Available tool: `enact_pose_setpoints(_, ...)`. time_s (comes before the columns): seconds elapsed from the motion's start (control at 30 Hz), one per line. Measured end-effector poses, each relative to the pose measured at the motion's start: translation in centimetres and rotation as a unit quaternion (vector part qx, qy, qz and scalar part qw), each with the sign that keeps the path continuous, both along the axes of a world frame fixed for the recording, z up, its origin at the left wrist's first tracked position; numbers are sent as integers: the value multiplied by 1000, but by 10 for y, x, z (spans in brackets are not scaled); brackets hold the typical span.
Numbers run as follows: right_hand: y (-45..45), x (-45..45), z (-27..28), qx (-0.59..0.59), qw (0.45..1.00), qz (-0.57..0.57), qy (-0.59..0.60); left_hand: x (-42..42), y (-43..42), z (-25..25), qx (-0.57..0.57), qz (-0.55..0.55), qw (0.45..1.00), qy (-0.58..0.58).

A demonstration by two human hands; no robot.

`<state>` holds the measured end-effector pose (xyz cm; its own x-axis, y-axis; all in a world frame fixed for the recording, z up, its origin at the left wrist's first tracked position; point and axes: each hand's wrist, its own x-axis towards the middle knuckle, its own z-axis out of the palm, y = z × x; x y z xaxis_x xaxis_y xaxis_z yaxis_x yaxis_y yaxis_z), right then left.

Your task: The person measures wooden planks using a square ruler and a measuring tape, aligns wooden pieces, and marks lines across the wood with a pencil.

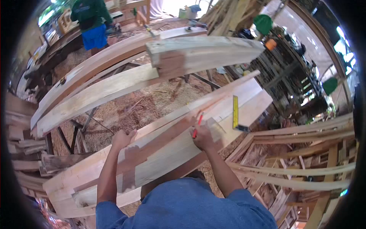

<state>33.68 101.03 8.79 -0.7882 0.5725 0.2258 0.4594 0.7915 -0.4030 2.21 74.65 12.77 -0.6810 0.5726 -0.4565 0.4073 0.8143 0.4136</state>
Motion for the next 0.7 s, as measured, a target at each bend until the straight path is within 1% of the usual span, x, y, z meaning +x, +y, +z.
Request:
enact_pose_setpoints(0.03,1,0,0,4,1000,6,-14,12,2,5,-4,8,1000,-19)
enact_pose_setpoints(0.13,-4,1,-2,24,992,-42,120,37,10,-18,54,-9,997,60)
enact_pose_setpoints(0.2,-1,5,-13,-38,985,-79,149,53,11,-24,66,-8,993,102)
enact_pose_setpoints(0.23,10,5,-32,75,968,-53,235,61,14,-23,66,-4,991,121)
enact_pose_setpoints(0.27,6,11,-27,19,954,-81,289,73,15,-21,70,15,989,128)
enact_pose_setpoints(0.3,16,12,-37,-88,921,-93,367,82,15,-17,77,36,986,140)
enact_pose_setpoints(0.33,24,14,-39,-192,871,-107,438,91,13,-10,68,35,987,143)
enact_pose_setpoints(0.4,38,31,-33,-140,857,-148,473,107,10,4,57,29,986,154)
enact_pose_setpoints(0.47,60,47,-36,-214,785,-159,559,122,0,4,50,53,987,140)
enact_pose_setpoints(0.57,90,80,-16,-235,800,-255,489,137,1,-4,22,74,991,106)
enact_pose_setpoints(0.67,142,117,-40,-154,866,-235,414,142,9,-8,-8,87,992,91)
enact_pose_setpoints(0.7,155,129,-41,-75,912,-247,318,139,14,-8,-15,92,991,91)
